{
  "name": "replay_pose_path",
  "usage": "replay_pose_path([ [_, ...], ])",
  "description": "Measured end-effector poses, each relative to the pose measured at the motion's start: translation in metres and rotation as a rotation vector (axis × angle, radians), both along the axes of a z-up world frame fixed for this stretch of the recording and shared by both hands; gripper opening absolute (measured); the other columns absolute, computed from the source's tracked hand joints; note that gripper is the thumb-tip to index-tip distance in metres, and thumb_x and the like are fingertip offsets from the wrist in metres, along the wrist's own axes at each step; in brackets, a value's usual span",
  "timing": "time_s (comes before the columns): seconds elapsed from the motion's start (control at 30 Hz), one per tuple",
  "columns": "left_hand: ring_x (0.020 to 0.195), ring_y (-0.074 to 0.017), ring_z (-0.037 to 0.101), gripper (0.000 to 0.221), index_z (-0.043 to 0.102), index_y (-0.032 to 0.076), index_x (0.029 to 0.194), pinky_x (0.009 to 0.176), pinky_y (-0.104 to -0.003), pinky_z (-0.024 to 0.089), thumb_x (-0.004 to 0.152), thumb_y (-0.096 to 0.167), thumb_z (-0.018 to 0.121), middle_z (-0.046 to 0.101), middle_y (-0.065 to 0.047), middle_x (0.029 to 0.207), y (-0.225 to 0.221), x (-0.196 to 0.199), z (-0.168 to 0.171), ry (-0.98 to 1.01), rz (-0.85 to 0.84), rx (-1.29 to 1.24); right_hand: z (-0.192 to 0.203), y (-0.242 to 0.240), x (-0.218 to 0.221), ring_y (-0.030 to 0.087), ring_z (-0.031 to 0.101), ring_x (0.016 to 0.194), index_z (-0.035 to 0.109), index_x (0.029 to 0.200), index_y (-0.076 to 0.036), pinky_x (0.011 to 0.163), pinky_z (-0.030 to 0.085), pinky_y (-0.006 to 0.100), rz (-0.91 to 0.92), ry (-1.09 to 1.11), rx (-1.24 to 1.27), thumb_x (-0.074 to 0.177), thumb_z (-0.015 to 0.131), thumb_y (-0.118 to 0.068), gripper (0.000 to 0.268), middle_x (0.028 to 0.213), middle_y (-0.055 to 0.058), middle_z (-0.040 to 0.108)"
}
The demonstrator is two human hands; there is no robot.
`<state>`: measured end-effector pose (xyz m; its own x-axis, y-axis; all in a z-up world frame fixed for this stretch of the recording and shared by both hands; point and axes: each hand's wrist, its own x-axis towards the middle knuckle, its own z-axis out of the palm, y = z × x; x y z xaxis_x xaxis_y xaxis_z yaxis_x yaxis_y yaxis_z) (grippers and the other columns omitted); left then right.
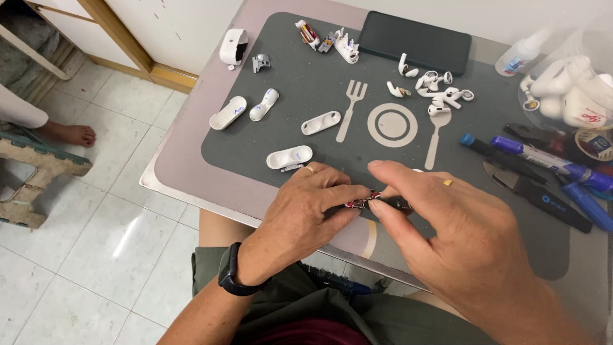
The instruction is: Assembling small electronic components and plastic housings to create earbuds on a repair bench.
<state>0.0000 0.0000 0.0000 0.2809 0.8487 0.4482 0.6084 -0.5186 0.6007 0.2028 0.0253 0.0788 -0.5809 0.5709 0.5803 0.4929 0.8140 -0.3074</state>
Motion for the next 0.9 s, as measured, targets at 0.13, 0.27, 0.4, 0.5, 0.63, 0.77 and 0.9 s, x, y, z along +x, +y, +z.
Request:
replay_pose_path([
  [0.13, 0.091, -0.0252, 0.055, 0.028, 0.071, 0.017, 0.122, 0.080, -0.037, 0.048, 0.095, 0.011, 0.071, 0.061, -0.004, 0.098, 0.000, 0.000, 0.001, 0.006, -0.001, -0.026, 0.001, 0.000, 0.000, 0.016, 0.072, 0.082, 0.070, 0.119, -0.006, 0.078, 0.057, 0.031, 0.006, -0.038, 0.020, 0.093, 0.078, -0.002, 0.028, 0.092, 0.003, 0.075],
  [0.27, 0.092, -0.0259, 0.057, 0.026, 0.071, 0.016, 0.122, 0.080, -0.038, 0.049, 0.096, 0.011, 0.071, 0.062, -0.005, 0.099, 0.000, -0.001, 0.000, 0.005, -0.001, 0.010, 0.000, 0.000, -0.001, 0.016, 0.073, 0.084, 0.070, 0.119, -0.008, 0.080, 0.056, 0.030, -0.002, -0.051, -0.001, 0.092, 0.077, -0.003, 0.028, 0.093, 0.003, 0.075],
  [0.4, 0.090, -0.0257, 0.056, 0.025, 0.071, 0.015, 0.121, 0.079, -0.037, 0.048, 0.096, 0.009, 0.071, 0.061, -0.004, 0.098, 0.000, 0.000, 0.000, 0.002, 0.001, 0.026, 0.000, 0.001, -0.001, 0.016, 0.071, 0.081, 0.070, 0.119, -0.008, 0.077, 0.056, 0.030, 0.007, -0.064, 0.015, 0.093, 0.077, -0.004, 0.027, 0.091, 0.001, 0.074],
  [0.5, 0.090, -0.0256, 0.057, 0.026, 0.071, 0.015, 0.122, 0.079, -0.037, 0.048, 0.096, 0.010, 0.071, 0.061, -0.005, 0.097, 0.000, -0.001, 0.000, -0.007, -0.005, 0.022, 0.001, 0.000, -0.002, 0.018, 0.072, 0.083, 0.069, 0.120, -0.006, 0.078, 0.057, 0.032, 0.026, -0.068, 0.013, 0.093, 0.077, -0.004, 0.028, 0.090, 0.002, 0.073],
  [0.63, 0.089, -0.0256, 0.056, 0.026, 0.072, 0.014, 0.121, 0.078, -0.037, 0.048, 0.095, 0.010, 0.072, 0.061, -0.004, 0.096, 0.000, 0.000, -0.003, -0.007, 0.004, 0.036, 0.005, 0.002, -0.005, 0.019, 0.066, 0.075, 0.069, 0.118, -0.003, 0.077, 0.055, 0.034, 0.061, -0.064, 0.020, 0.094, 0.076, -0.002, 0.025, 0.084, 0.004, 0.068],
  [0.77, 0.090, -0.0243, 0.057, 0.023, 0.072, 0.016, 0.121, 0.079, -0.036, 0.049, 0.098, 0.014, 0.071, 0.062, -0.003, 0.096, 0.000, 0.001, -0.004, -0.008, 0.015, 0.068, 0.007, 0.005, -0.007, 0.023, 0.067, 0.079, 0.068, 0.120, -0.002, 0.084, 0.057, 0.038, 0.101, -0.119, 0.052, 0.094, 0.077, -0.008, 0.028, 0.091, 0.005, 0.070],
  [0.9, 0.091, -0.0255, 0.056, 0.026, 0.071, 0.014, 0.124, 0.085, -0.037, 0.049, 0.098, 0.013, 0.071, 0.064, -0.004, 0.097, 0.000, 0.001, -0.005, -0.028, 0.003, 0.078, 0.022, 0.005, -0.011, 0.023, 0.067, 0.078, 0.063, 0.130, -0.003, 0.085, 0.057, 0.040, 0.133, -0.225, 0.020, 0.083, 0.079, -0.005, 0.049, 0.101, 0.008, 0.073],
])
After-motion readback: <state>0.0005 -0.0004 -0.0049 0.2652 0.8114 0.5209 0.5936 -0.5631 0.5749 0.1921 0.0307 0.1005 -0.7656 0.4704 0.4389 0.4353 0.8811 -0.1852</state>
